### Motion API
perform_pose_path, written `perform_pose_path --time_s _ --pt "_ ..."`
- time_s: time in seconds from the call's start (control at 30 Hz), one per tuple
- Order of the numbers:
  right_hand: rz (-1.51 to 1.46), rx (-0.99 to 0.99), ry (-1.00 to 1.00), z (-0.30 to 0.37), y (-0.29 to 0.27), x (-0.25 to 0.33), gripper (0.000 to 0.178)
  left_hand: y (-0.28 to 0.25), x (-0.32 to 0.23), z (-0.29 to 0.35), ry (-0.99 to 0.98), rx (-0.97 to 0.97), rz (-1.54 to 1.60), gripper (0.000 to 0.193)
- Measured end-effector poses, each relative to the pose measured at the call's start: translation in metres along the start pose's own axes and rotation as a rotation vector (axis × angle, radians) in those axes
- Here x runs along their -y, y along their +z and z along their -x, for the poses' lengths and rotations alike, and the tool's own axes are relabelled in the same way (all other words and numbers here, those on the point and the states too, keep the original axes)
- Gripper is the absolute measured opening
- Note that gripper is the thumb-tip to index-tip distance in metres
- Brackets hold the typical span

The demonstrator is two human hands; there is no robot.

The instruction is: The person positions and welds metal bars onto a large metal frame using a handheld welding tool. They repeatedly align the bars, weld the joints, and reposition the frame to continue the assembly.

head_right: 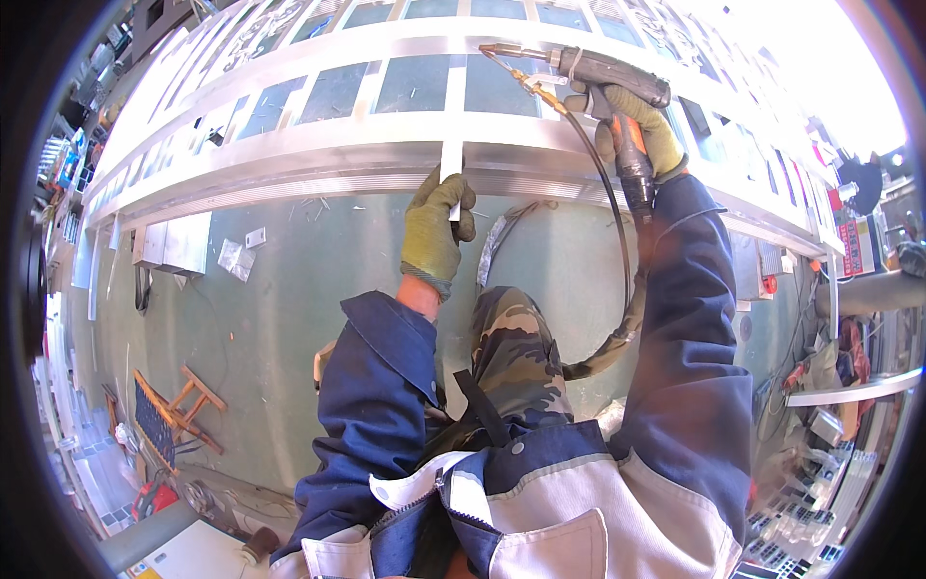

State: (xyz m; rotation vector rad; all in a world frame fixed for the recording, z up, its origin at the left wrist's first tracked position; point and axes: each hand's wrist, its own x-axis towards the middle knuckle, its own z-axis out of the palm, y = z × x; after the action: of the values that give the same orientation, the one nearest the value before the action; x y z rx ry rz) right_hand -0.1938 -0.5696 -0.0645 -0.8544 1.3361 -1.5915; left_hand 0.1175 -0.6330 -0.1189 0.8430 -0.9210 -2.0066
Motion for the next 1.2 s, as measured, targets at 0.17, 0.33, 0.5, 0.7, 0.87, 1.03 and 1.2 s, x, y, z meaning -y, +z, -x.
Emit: perform_pose_path --time_s 0.17,0.33,0.5,0.7,0.87,1.03,1.2 --pt "-0.035 -0.032 0.007 0.003 0.007 0.002 0.032 -0.002 0.001 -0.002 -0.007 0.001 0.015 0.030" --pt "-0.070 0.044 -0.021 0.003 0.008 0.002 0.028 -0.001 0.000 -0.001 -0.001 -0.017 0.011 0.031" --pt "-0.036 -0.074 -0.003 -0.001 0.003 -0.002 0.034 -0.002 0.001 -0.003 -0.006 -0.002 0.025 0.029" --pt "-0.032 -0.042 0.012 0.001 0.006 -0.001 0.034 -0.003 0.001 -0.002 0.004 -0.007 0.014 0.026" --pt "-0.019 -0.030 0.013 0.001 0.005 0.001 0.035 0.000 0.000 -0.002 0.002 -0.021 0.036 0.025" --pt "0.009 -0.033 0.003 0.002 0.011 0.003 0.037 -0.001 0.001 -0.002 0.007 -0.028 0.056 0.025" --pt "0.008 -0.006 -0.009 0.004 0.012 0.005 0.038 0.000 0.000 -0.001 0.008 -0.034 0.067 0.019"
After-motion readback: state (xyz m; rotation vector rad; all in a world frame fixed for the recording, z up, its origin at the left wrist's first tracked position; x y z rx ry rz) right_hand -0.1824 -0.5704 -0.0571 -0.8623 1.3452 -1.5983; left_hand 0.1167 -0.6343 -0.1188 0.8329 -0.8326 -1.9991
